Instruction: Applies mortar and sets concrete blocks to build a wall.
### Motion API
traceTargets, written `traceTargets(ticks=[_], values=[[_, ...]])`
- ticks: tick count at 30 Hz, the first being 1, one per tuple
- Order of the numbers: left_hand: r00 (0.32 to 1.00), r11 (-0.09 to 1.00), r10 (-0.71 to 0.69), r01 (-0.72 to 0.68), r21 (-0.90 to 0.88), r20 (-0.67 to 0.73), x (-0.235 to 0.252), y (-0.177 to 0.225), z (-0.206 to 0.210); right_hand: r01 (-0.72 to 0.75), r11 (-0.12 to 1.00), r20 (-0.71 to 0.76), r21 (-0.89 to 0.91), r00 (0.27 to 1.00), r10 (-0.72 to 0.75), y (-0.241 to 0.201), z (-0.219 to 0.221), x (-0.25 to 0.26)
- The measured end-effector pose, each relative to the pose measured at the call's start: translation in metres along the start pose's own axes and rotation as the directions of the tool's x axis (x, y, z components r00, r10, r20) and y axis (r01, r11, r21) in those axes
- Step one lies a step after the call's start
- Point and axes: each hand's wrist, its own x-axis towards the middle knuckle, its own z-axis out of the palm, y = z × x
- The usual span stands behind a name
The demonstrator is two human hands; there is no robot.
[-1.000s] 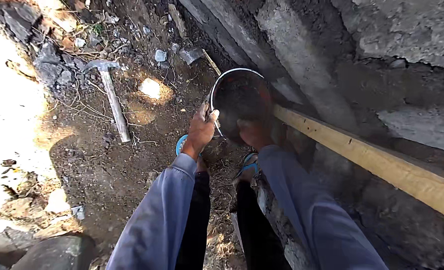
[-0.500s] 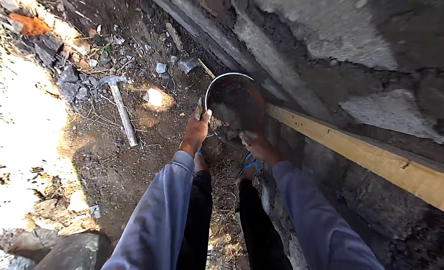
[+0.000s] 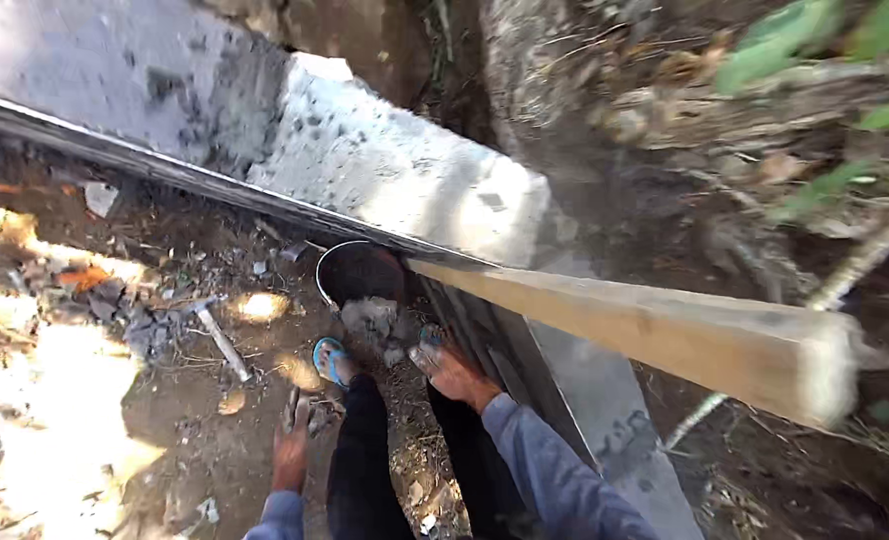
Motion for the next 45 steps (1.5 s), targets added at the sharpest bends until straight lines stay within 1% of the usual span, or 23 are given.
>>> traceTargets(ticks=[3, 6, 8, 9, 11, 12, 15, 18, 20, 22, 23, 25, 27, 29, 30, 32, 33, 35, 36, 39, 42, 44, 45], values=[[0.998, 0.996, 0.056, -0.055, 0.072, -0.011, -0.048, -0.012, -0.012, -0.057, 0.997, 0.012, -0.047, 0.998, 0.057, 0.0, -0.022, -0.076], [0.99, 0.986, 0.137, -0.132, 0.105, -0.041, -0.095, 0.004, -0.006, -0.053, 0.995, 0.057, -0.087, 0.997, 0.058, 0.008, -0.044, -0.141], [0.993, 0.992, 0.121, -0.121, 0.028, -0.012, -0.119, 0.028, 0.013, -0.018, 0.996, 0.078, -0.087, 0.997, 0.025, 0.02, -0.059, -0.177], [0.993, 0.993, 0.114, -0.113, -0.026, 0.029, -0.131, 0.043, 0.025, -0.009, 0.997, 0.08, -0.078, 0.997, 0.016, 0.026, -0.067, -0.195], [0.986, 0.983, 0.14, -0.126, -0.137, 0.093, -0.152, 0.07, 0.056, -0.016, 0.998, 0.072, -0.056, 0.997, 0.02, 0.041, -0.086, -0.229], [0.981, 0.979, 0.162, -0.145, -0.143, 0.11, -0.164, 0.079, 0.068, -0.026, 0.999, 0.071, -0.04, 0.997, 0.028, 0.049, -0.094, -0.245], [0.961, 0.978, 0.21, -0.207, -0.035, 0.18, -0.181, 0.082, 0.094, -0.045, 0.998, 0.06, 0.033, 0.997, 0.043, 0.072, -0.133, -0.283], [0.97, 0.986, 0.142, -0.157, 0.062, 0.196, -0.189, 0.063, 0.105, -0.066, 0.987, -0.047, 0.15, 0.996, 0.073, 0.089, -0.176, -0.312], [0.982, 0.997, 0.066, -0.071, 0.023, 0.178, -0.194, 0.053, 0.111, -0.036, 0.982, -0.167, 0.184, 0.984, 0.067, 0.095, -0.199, -0.313], [0.977, 0.998, 0.058, -0.05, -0.046, 0.205, -0.196, 0.052, 0.131, 0.005, 0.982, -0.33, 0.187, 0.942, 0.058, 0.1, -0.216, -0.297], [0.97, 0.994, 0.064, -0.04, -0.103, 0.237, -0.195, 0.057, 0.146, -0.001, 0.983, -0.408, 0.181, 0.91, 0.076, 0.098, -0.221, -0.283], [0.958, 0.973, 0.101, -0.038, -0.229, 0.27, -0.195, 0.079, 0.183, -0.021, 0.987, -0.555, 0.158, 0.825, 0.106, 0.092, -0.221, -0.241], [0.96, 0.925, 0.146, -0.047, -0.377, 0.239, -0.206, 0.118, 0.224, -0.041, 0.994, -0.67, 0.098, 0.736, 0.096, 0.083, -0.219, -0.188], [0.962, 0.853, 0.157, -0.019, -0.522, 0.222, -0.226, 0.15, 0.255, -0.068, 0.996, -0.682, 0.054, 0.726, 0.087, 0.083, -0.217, -0.146], [0.96, 0.822, 0.159, 0.0, -0.569, 0.23, -0.236, 0.162, 0.264, -0.072, 0.997, -0.696, 0.019, 0.715, 0.065, 0.086, -0.213, -0.139], [0.964, 0.795, 0.165, -0.005, -0.607, 0.208, -0.25, 0.18, 0.275, -0.034, 0.999, -0.737, -0.023, 0.676, 0.006, 0.098, -0.203, -0.144], [0.97, 0.795, 0.16, -0.016, -0.606, 0.184, -0.258, 0.184, 0.279, -0.004, 1.0, -0.742, -0.019, 0.671, -0.011, 0.111, -0.193, -0.156], [0.97, 0.801, 0.183, -0.054, -0.596, 0.158, -0.267, 0.186, 0.285, 0.037, 0.998, -0.721, -0.042, 0.691, -0.056, 0.146, -0.168, -0.195], [0.967, 0.801, 0.203, -0.075, -0.595, 0.152, -0.27, 0.185, 0.288, 0.033, 0.997, -0.696, -0.075, 0.714, -0.076, 0.164, -0.152, -0.218], [0.968, 0.802, 0.224, -0.116, -0.586, 0.115, -0.277, 0.184, 0.294, 0.017, 0.967, -0.61, -0.252, 0.773, -0.173, 0.215, -0.104, -0.272], [0.942, 0.842, 0.317, -0.226, -0.489, 0.111, -0.283, 0.182, 0.299, 0.048, 0.919, -0.519, -0.391, 0.814, -0.263, 0.24, -0.089, -0.276], [0.899, 0.846, 0.429, -0.364, -0.39, 0.092, -0.289, 0.185, 0.305, 0.095, 0.897, -0.497, -0.432, 0.805, -0.325, 0.237, -0.099, -0.256], [0.869, 0.835, 0.486, -0.43, -0.342, 0.095, -0.292, 0.188, 0.307, 0.122, 0.896, -0.475, -0.426, 0.814, -0.336, 0.231, -0.109, -0.246]])
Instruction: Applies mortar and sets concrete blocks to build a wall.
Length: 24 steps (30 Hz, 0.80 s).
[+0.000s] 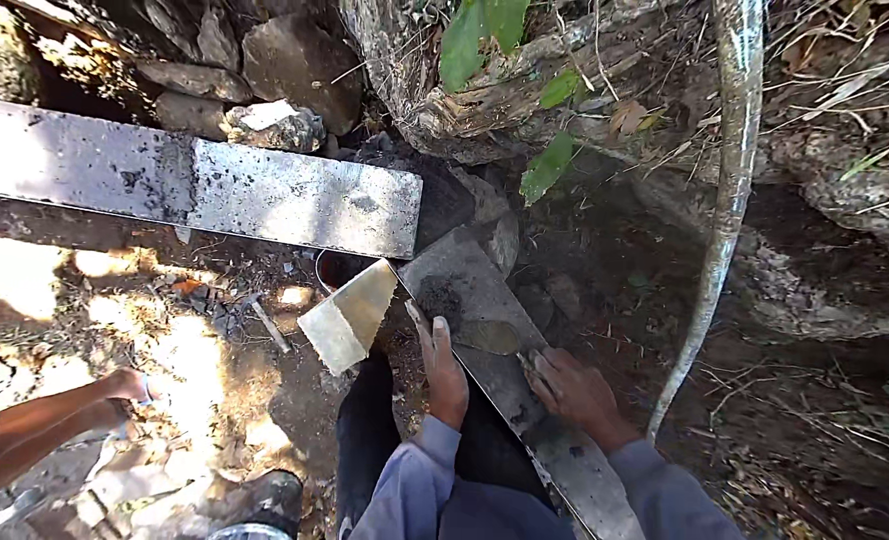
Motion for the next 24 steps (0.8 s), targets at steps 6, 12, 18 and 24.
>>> traceTargets(ticks=[6, 12, 18, 24], values=[[0.991, 0.957, 0.108, -0.125, 0.263, 0.08, 0.022, 0.025, 0.022, 0.001, 0.998, 0.115, 0.068, 0.993, -0.009, 0.007, -0.031, 0.071], [0.953, 0.89, 0.269, -0.301, 0.342, 0.139, 0.045, 0.026, 0.018, 0.032, 0.993, -0.023, 0.113, 0.999, -0.03, 0.008, -0.044, 0.135], [0.941, 0.274, 0.065, -0.336, 0.901, 0.331, 0.048, 0.006, 0.003, -0.199, 0.941, 0.01, 0.275, 0.979, 0.204, 0.008, -0.069, 0.165], [0.931, -0.051, -0.054, -0.365, 0.93, 0.362, 0.049, 0.007, 0.01, -0.184, 0.965, 0.202, 0.188, 0.969, 0.145, 0.056, -0.067, 0.22]])
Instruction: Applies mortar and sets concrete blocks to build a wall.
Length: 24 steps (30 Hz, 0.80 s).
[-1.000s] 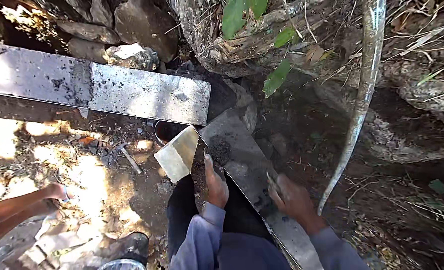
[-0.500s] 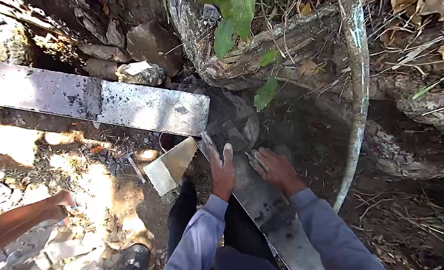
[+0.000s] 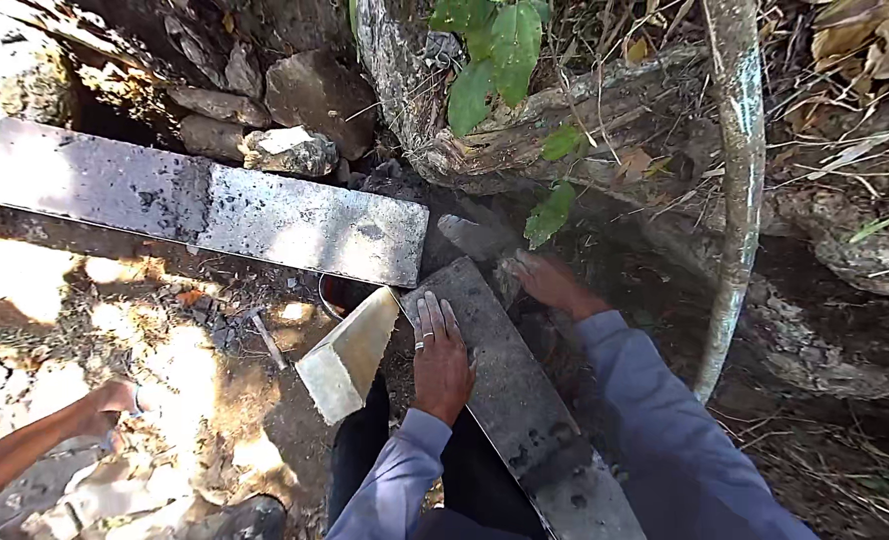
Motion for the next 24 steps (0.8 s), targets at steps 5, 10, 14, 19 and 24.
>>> traceTargets(ticks=[5, 10, 14, 19, 24], values=[[0.998, 0.997, -0.035, 0.031, 0.072, 0.055, 0.001, 0.003, -0.005, -0.171, 0.985, 0.115, -0.008, 0.979, 0.17, -0.022, -0.005, 0.04], [0.998, 0.996, -0.024, 0.02, 0.085, 0.049, 0.0, 0.003, -0.006, -0.26, 0.96, 0.339, 0.104, 0.917, 0.212, -0.029, -0.052, 0.052], [0.999, 0.998, -0.012, 0.008, 0.069, 0.05, 0.001, 0.003, -0.007, -0.155, 0.981, 0.348, -0.118, 0.919, 0.187, -0.027, -0.06, 0.06], [0.996, 0.997, -0.032, 0.026, 0.072, 0.08, 0.002, 0.002, -0.01, -0.132, 0.946, 0.154, -0.296, 0.971, 0.184, -0.043, -0.055, 0.043], [0.995, 0.998, -0.037, 0.032, 0.051, 0.094, 0.004, 0.002, -0.011, -0.005, 0.918, 0.039, -0.397, 0.999, 0.022, -0.036, -0.044, 0.01]])
